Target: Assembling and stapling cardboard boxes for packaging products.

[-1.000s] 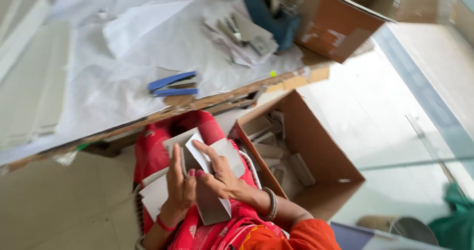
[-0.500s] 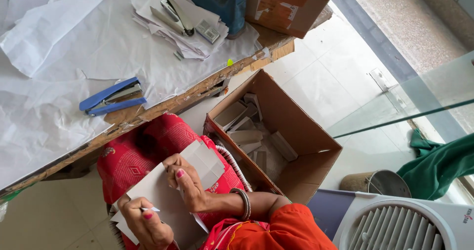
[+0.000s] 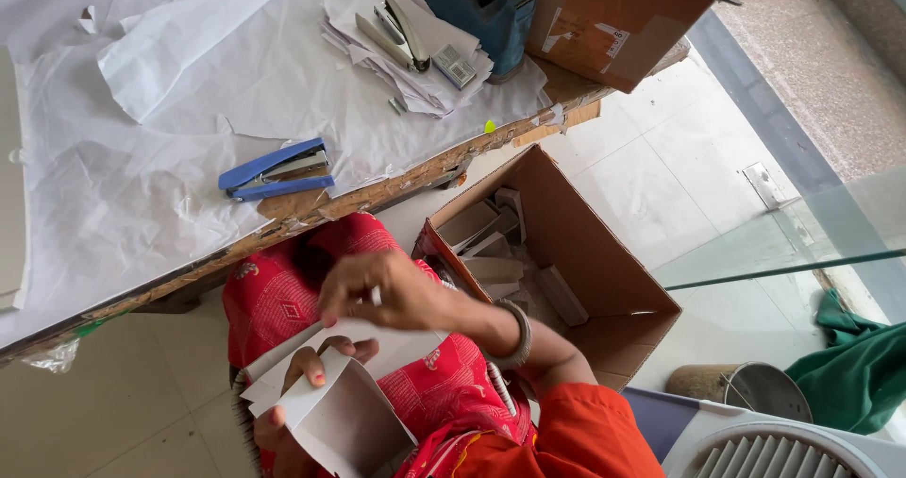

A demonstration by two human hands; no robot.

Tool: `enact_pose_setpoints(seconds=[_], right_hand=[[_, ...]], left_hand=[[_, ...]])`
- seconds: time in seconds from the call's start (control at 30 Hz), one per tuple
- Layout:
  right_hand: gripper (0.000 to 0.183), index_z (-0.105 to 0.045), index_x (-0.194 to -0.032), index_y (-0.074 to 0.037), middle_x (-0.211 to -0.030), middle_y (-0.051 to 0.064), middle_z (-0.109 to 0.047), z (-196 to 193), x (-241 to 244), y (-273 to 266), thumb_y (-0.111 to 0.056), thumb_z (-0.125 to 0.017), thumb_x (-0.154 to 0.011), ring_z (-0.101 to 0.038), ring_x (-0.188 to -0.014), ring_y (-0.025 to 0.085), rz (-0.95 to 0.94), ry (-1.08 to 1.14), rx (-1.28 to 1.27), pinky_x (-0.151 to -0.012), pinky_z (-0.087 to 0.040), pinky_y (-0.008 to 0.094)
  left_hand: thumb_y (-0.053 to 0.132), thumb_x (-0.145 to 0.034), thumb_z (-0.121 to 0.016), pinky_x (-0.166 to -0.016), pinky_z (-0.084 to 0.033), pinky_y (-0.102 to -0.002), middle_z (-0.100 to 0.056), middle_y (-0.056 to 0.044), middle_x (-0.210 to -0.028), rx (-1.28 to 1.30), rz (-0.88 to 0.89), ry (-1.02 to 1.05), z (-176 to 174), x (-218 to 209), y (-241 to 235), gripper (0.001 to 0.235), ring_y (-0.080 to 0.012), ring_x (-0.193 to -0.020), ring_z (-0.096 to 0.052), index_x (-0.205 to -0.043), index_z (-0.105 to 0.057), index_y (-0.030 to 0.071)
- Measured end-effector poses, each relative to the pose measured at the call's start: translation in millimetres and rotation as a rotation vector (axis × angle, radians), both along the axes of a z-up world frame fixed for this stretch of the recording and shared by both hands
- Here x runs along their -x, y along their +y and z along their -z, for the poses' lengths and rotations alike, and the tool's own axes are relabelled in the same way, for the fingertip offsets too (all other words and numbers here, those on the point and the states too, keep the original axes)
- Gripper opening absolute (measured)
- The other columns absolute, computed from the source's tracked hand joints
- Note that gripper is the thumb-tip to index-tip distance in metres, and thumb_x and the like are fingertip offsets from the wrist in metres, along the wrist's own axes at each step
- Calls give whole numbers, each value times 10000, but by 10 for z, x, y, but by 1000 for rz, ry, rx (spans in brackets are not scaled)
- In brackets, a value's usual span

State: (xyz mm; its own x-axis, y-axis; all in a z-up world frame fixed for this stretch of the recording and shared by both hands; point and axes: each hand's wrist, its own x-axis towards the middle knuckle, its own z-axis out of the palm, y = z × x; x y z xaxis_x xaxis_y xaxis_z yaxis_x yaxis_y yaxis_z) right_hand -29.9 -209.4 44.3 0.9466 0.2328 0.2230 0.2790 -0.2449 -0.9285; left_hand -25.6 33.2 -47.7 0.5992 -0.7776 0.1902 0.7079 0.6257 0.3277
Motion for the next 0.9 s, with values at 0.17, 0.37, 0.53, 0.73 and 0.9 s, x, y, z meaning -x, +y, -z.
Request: enact_pose_setpoints(seconds=[0.17, 0.37, 0.53, 0.73, 0.9], right_hand=[[667, -562, -1372, -79, -1367, 108, -559, -300, -1226, -124, -339, -824, -816, -519, -1275, 294, 469, -390, 687, -1043, -454, 430], [623, -552, -1343, -126, -1276, 70, -577, -101, -1551, -40, -474, -759, -870, -536, -1193, 266, 481, -239, 847, -1017, -407, 417], [635, -480, -1450, -164, -1327, 47, -606, -31, -1068, -111, -542, -611, -956, -618, -1184, 221, 364, -240, 295, -1055, -490, 365], [555, -402, -1520, -118, -1623, 210, -385, 163, -28, 86, -321, -651, -1067, -393, -1544, 398, -2, 140, -1254, -1262, -405, 567], [668, -493, -1366, -171, -1308, 101, -630, 650, 635, 385, -197, -890, -830, -650, -1289, 286, 290, -388, -424, -1156, -532, 468]], left_hand=[[383, -835, -741, -1128, -328, -524, -443, -267, -1306, -95, 40, -52, -187, 34, -155, 476, -391, -1321, -364, -1077, -492, 58], [408, -788, -758, -1152, -299, -514, -467, -220, -1273, -122, 50, -66, -75, -95, -288, 495, -367, -1288, -386, -1056, -490, 88], [401, -799, -786, -1130, -369, -480, -489, -234, -1257, -126, 104, -80, -33, -197, -393, 494, -361, -1288, -422, -1052, -501, 87], [470, -801, -832, -1005, -457, -450, -512, -226, -1294, -226, -72, -27, -1, -185, -362, 595, -325, -1219, -511, -1094, -497, 76], [474, -898, -809, -1190, -424, -368, -565, -128, -1399, -73, 50, -196, 51, -185, -205, 579, -216, -1347, -539, -1186, -532, 55]])
